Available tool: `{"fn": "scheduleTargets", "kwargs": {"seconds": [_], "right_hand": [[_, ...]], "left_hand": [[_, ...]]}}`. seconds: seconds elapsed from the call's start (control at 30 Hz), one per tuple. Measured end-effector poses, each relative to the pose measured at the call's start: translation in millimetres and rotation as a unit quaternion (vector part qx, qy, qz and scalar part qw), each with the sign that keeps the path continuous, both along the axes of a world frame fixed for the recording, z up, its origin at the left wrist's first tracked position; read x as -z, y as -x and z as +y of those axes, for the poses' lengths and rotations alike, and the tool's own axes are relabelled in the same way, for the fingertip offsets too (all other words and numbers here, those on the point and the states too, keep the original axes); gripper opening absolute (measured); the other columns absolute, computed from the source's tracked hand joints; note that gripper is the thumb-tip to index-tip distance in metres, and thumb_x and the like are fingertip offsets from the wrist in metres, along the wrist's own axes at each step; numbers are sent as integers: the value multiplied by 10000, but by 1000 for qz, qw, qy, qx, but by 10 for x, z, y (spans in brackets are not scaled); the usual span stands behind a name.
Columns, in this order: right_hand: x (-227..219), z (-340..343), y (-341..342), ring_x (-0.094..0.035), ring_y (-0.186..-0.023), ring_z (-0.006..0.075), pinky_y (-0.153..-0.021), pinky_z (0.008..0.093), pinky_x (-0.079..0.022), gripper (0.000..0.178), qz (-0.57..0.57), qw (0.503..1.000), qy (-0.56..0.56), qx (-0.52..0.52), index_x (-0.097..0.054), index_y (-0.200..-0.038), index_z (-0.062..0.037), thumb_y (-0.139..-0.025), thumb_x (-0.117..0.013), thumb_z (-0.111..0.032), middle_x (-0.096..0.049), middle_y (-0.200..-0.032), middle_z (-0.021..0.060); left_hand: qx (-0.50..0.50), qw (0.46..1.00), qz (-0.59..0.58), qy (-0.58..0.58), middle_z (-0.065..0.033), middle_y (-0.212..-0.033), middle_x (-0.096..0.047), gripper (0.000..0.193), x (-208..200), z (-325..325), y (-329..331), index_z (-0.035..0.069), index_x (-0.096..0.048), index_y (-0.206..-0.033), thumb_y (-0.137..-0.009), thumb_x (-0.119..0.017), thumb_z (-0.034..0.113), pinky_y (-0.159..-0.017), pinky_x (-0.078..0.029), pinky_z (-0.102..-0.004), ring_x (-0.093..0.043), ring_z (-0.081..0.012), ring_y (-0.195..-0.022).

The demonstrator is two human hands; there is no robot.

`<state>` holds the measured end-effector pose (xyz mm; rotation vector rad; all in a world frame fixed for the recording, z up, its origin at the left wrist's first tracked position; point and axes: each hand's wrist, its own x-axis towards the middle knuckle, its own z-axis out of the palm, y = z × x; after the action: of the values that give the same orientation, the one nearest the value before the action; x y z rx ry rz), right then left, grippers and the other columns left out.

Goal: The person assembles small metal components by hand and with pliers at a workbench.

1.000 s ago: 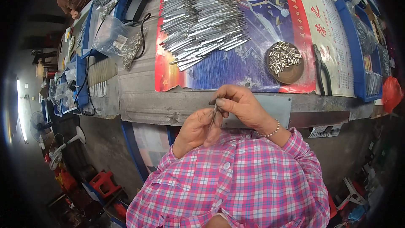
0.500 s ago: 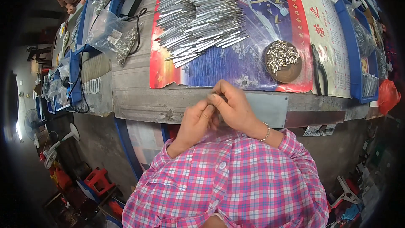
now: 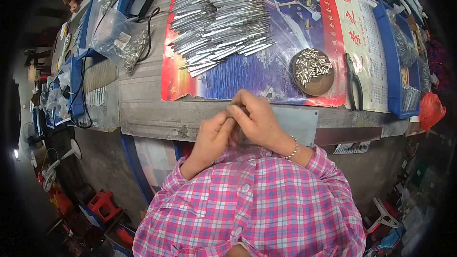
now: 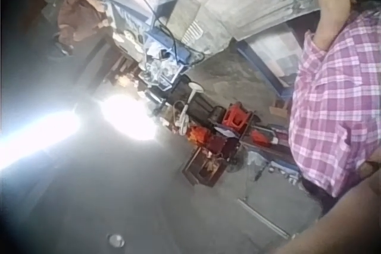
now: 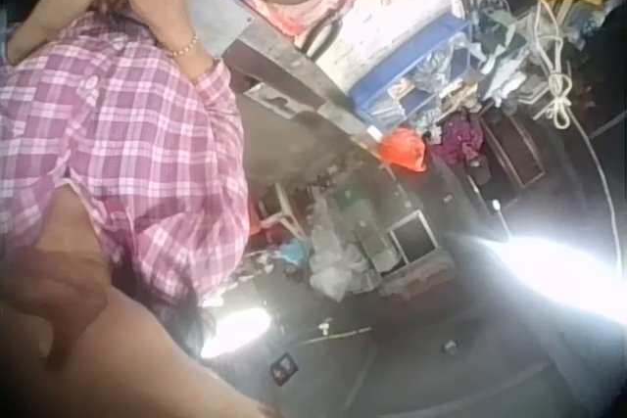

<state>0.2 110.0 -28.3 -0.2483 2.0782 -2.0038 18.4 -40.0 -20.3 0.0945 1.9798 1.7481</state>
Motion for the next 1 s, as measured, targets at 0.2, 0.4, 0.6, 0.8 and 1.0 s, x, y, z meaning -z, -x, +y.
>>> {"fn": "scheduleTargets", "kwargs": {"seconds": [0.2, 0.4, 0.6, 0.8, 1.0], "right_hand": [[36, 78, 38, -516, -609, 84, -549, 201, -424, 170, -202, 955, 218, 13, -544, -891, -13, -901, -487, -173, -569, -746, 37], [-103, 107, 85, -530, -610, 93, -537, 199, -433, 170, -197, 951, 237, 9, -526, -914, 0, -880, -536, -166, -564, -762, 56], [-98, 128, 92, -509, -607, 81, -531, 191, -422, 163, -172, 967, 187, -3, -500, -902, 0, -878, -536, -157, -538, -742, 46], [-100, 108, 3, -474, -622, 51, -536, 183, -396, 131, -104, 988, 111, 14, -473, -891, -16, -902, -489, -146, -482, -732, 9], [-26, 235, 140, -479, -605, 68, -541, 191, -397, 146, -128, 954, 226, 149, -479, -888, -17, -904, -483, -163, -492, -734, 16]], "left_hand": [[47, 960, -203, -185, -47, -585, -534, 283, -38, -163, 30, 12, -523, -853, -947, -399, 249, -419, -411, -205, -504, -98, -449], [39, 898, -289, -329, -45, -544, -538, 301, -48, -193, 48, 10, -515, -848, -944, -406, 273, -387, -386, -160, -490, -75, -404], [48, 884, -305, -350, -48, -542, -542, 313, -46, -196, 73, 6, -518, -844, -941, -414, 284, -380, -384, -156, -484, -74, -391], [67, 881, -309, -351, -51, -544, -546, 312, -13, -180, 58, 6, -517, -826, -942, -415, 277, -382, -389, -160, -485, -72, -393], [50, 888, -314, -332, -62, -529, -529, 330, -34, -211, 3, 6, -525, -820, -946, -395, 282, -385, -380, -175, -473, -95, -389]]}}
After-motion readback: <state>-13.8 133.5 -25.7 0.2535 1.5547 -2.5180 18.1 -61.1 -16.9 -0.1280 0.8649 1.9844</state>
